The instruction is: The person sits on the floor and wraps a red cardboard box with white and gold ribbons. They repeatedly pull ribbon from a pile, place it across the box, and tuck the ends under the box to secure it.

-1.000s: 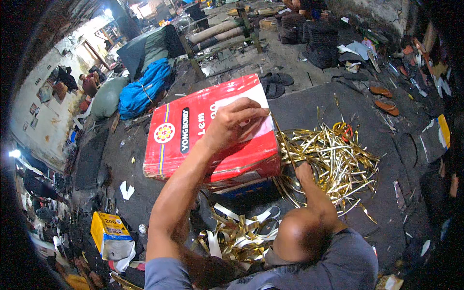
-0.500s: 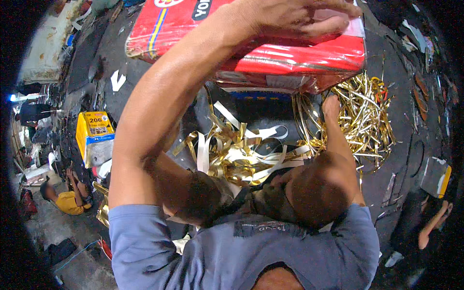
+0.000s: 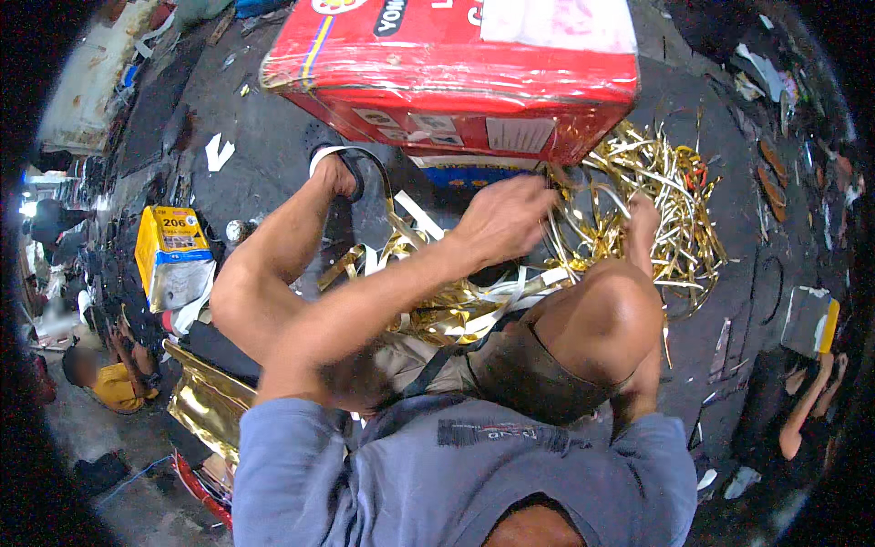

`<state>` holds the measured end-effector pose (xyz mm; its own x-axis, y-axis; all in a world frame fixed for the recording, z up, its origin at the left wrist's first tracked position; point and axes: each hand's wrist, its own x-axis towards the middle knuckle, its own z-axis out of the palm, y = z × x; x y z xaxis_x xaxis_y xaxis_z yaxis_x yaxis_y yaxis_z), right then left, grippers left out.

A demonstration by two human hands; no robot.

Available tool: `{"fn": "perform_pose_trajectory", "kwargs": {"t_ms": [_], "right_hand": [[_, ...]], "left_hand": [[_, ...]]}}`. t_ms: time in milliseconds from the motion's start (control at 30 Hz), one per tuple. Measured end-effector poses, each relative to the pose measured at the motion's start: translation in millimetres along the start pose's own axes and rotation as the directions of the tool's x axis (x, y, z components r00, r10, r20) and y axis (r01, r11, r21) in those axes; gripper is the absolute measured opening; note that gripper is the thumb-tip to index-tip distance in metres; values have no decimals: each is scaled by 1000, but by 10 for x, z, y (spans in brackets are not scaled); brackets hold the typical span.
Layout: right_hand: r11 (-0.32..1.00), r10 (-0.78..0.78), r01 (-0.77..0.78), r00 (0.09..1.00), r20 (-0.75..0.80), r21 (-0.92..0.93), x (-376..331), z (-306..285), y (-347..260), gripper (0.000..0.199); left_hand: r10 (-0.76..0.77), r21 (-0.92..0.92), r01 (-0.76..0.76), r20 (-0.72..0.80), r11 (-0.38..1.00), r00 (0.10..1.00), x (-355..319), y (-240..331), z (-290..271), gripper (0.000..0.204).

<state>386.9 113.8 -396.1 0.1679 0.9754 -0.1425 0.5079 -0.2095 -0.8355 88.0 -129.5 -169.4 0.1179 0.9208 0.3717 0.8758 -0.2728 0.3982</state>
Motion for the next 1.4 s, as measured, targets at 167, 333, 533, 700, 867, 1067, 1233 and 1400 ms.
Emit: {"fn": "perform_pose_trajectory", "kwargs": {"t_ms": [167,333,533,700,867,1067,1233,1400], "right_hand": [[902,-185,286,933,-309,324,-180,-1299,-618,29],[930,-303,215,909,287,299,-1174,-1750,-2139,21],[520,-696,752,97,712,406,-2341,-1590,-3774,93],[658,-693,571,203,692,492,-2504,-1154,-4164,44],[656,-674,595,184,716,465,-2076,-1226,-4440,12],[633,-607,720,231,761,286,-1531,-1038,-4753,26],[665,-496,736,309,811,126,-1461,-743,-4966,26],[532,-550,834,208,809,147,-1356,-680,-5095,23]], "left_hand": [[-463,156,524,712,837,528,-1477,-414,1068,43],[-251,-291,632,739,718,625,-628,472,430,30],[-217,-356,312,283,881,934,280,928,-1539,35],[-328,-415,314,41,854,944,317,601,-2445,26],[-333,-514,389,201,765,921,115,-229,-3307,26],[-573,-323,647,302,690,762,123,-1311,-3794,26],[-796,555,614,157,560,584,757,-1620,-3484,25],[-779,576,722,-219,383,588,895,-1655,-3353,36]]}}
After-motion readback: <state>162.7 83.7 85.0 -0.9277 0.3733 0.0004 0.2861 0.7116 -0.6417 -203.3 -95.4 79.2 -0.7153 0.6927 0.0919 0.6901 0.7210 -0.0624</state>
